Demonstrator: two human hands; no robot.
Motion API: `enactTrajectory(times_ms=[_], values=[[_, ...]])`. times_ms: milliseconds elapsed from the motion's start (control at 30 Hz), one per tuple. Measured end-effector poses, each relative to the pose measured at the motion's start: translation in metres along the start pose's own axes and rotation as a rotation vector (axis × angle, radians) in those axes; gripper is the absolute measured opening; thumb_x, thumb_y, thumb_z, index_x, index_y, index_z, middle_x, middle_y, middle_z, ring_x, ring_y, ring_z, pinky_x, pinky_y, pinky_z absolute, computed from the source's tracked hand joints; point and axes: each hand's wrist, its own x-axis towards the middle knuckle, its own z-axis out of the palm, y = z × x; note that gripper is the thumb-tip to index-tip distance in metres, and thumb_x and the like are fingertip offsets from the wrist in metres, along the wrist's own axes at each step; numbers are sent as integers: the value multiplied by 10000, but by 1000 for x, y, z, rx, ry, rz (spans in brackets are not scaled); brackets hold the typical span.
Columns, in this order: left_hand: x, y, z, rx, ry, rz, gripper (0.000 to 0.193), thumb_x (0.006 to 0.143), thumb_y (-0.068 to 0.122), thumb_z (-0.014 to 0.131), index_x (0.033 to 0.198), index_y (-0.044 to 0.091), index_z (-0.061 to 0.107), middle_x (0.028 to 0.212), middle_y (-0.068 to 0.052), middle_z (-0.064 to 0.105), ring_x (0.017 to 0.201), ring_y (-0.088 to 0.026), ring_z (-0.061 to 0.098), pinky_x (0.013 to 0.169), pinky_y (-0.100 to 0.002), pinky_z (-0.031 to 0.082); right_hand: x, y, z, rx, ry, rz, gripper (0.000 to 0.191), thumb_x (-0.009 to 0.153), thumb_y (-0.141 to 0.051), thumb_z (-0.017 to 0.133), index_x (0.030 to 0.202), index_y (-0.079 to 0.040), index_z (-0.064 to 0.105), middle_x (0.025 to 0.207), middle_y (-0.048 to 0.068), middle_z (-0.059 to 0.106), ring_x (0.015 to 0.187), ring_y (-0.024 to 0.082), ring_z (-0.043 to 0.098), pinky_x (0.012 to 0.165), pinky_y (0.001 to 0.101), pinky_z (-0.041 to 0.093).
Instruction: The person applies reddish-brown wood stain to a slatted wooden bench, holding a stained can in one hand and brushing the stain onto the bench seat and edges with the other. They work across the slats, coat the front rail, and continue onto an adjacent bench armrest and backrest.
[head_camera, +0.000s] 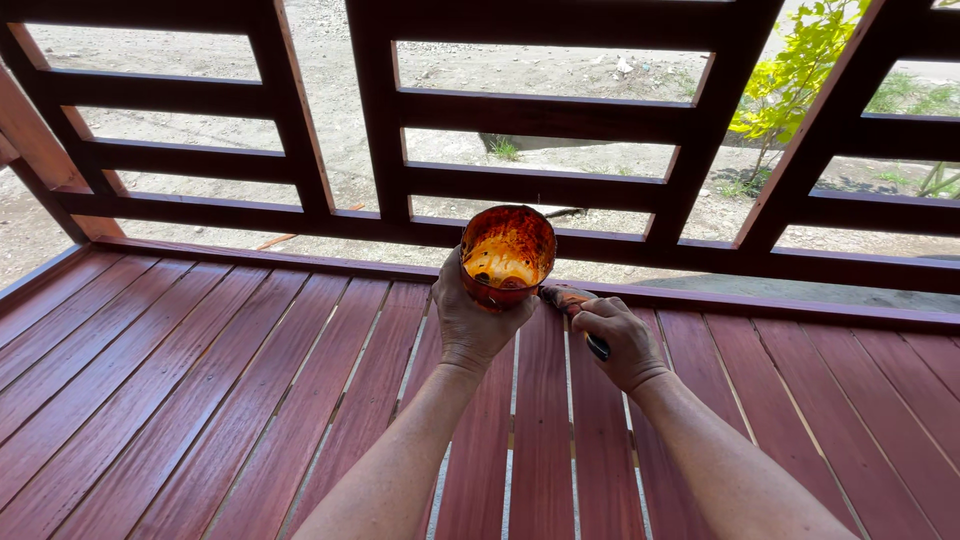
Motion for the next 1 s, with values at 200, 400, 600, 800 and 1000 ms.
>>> enactTrajectory(times_ms=[200, 400, 600, 800, 1000], values=[[-12, 3, 31, -75, -93, -53, 1004, 574, 309, 964, 1406, 99, 444, 1298, -98, 601, 1227, -270, 611, 1047, -412, 557, -32, 32, -35, -122, -14, 86, 279, 757, 57, 702, 938, -154, 680, 1090, 5, 693, 1068, 267, 656, 868, 391, 568], [-27, 11, 68, -7, -120, -55, 1039, 557, 308, 979, 1413, 109, 424, 1310, -106, 571, 1236, -295, 560, 1052, -460, 514, -58, 64, -70, -166, -15, 128, 294, 743, 61, 715, 936, -158, 678, 1090, 2, 698, 1077, 262, 654, 888, 389, 568], [-39, 24, 107, -30, -159, -57, 1012, 557, 336, 968, 1395, 121, 443, 1316, -98, 567, 1237, -300, 556, 1053, -453, 508, -78, 94, -104, -193, -38, 102, 324, 676, 59, 704, 927, -143, 668, 1128, 6, 707, 1104, 273, 652, 900, 394, 564], [-51, 30, 140, 35, -155, 3, 1038, 546, 350, 982, 1396, 107, 438, 1305, -113, 561, 1228, -324, 546, 1054, -482, 472, -104, 124, -130, -217, -16, 134, 271, 729, 31, 703, 928, -151, 677, 1145, 16, 698, 1107, 277, 648, 900, 406, 560], [-67, 42, 177, -46, -216, -93, 1059, 539, 350, 969, 1418, 106, 430, 1327, -113, 548, 1250, -316, 531, 1068, -468, 485, -132, 158, -156, -292, -12, 186, 240, 752, -4, 703, 929, -166, 694, 1149, 15, 695, 1108, 271, 651, 891, 407, 566]])
